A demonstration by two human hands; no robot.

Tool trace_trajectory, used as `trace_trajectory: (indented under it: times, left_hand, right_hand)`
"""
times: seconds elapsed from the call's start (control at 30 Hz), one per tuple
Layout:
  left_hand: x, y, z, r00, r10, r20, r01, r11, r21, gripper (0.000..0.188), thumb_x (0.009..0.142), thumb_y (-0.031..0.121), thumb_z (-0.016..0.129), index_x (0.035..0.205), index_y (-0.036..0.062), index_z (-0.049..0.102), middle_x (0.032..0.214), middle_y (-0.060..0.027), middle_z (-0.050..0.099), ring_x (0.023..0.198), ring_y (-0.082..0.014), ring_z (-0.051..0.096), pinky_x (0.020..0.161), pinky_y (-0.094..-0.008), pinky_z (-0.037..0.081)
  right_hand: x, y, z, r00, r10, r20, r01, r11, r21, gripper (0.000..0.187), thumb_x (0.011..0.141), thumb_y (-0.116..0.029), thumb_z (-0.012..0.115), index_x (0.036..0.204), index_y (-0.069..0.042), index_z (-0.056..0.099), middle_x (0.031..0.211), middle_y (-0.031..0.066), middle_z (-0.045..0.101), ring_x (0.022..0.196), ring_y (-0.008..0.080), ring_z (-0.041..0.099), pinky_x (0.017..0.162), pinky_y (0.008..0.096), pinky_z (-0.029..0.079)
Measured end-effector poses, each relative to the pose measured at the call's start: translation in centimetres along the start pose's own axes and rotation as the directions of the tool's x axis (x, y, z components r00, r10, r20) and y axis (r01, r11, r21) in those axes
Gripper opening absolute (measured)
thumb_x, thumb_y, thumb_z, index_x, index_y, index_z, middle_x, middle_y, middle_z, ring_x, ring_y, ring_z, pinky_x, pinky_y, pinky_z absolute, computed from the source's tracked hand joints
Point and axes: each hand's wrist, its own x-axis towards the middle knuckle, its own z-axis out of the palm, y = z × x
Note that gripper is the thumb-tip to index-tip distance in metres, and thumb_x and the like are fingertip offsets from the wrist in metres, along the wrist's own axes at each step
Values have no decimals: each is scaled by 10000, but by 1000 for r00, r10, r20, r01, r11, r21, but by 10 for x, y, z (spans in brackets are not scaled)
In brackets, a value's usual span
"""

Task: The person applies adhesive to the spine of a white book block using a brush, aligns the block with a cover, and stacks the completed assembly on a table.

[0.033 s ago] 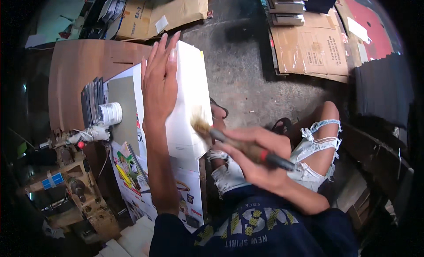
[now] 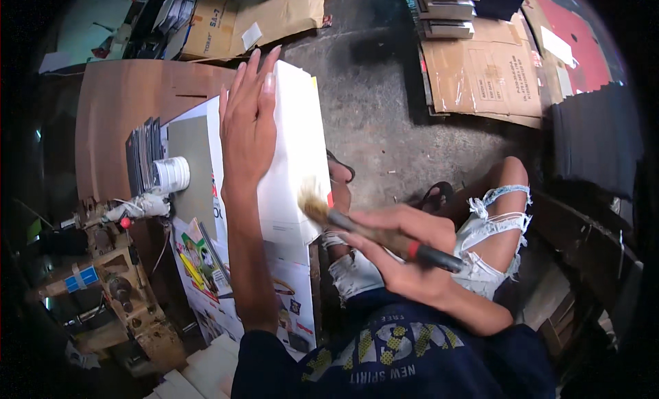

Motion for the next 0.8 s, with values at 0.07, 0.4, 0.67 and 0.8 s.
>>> trace_trajectory:
  times: [0.07, 0.4, 0.67, 0.8]
  left_hand:
    - [-1, -2, 0, 1000, 1, -8, -1, 1000, -8, 457, 1078, 312, 298, 1489, 246, 486, 1564, -95, 421, 1481, -309, 319, 1215, -504, 154]
    - [1, -3, 3, 999, 35, -36, -35, 999, -20, 457, 1081, 339, 297, 1487, 251, 487, 1562, -98, 421, 1476, -333, 320, 1209, -523, 165]
    - [-3, 2, 2, 999, -1, -37, 1, 1000, -23, 467, 1081, 347, 281, 1486, 244, 489, 1562, -112, 419, 1478, -325, 318, 1213, -520, 159]
    - [2, -8, 4, 999, 35, -25, -35, 999, -10, 471, 1080, 343, 279, 1493, 238, 480, 1564, -115, 415, 1478, -327, 317, 1214, -518, 151]
  right_hand:
    - [3, -16, -16, 996, 50, 80, -50, 999, -1, 243, 790, 6, 791, 1028, 22, 746, 936, 146, 759, 830, 175, 743, 744, 290, 574]
    - [23, 0, 5, 998, -64, 21, 66, 987, -144, 250, 812, 5, 791, 1050, 30, 716, 950, 160, 747, 849, 161, 723, 741, 264, 561]
    - [5, -26, -28, 987, -117, 110, 128, 987, -100, 242, 754, 39, 775, 989, 47, 716, 845, 186, 710, 728, 271, 717, 703, 335, 554]
    - [30, -10, -12, 971, -235, 39, 238, 951, -199, 244, 756, -18, 772, 981, 51, 705, 819, 179, 696, 729, 301, 700, 700, 362, 551]
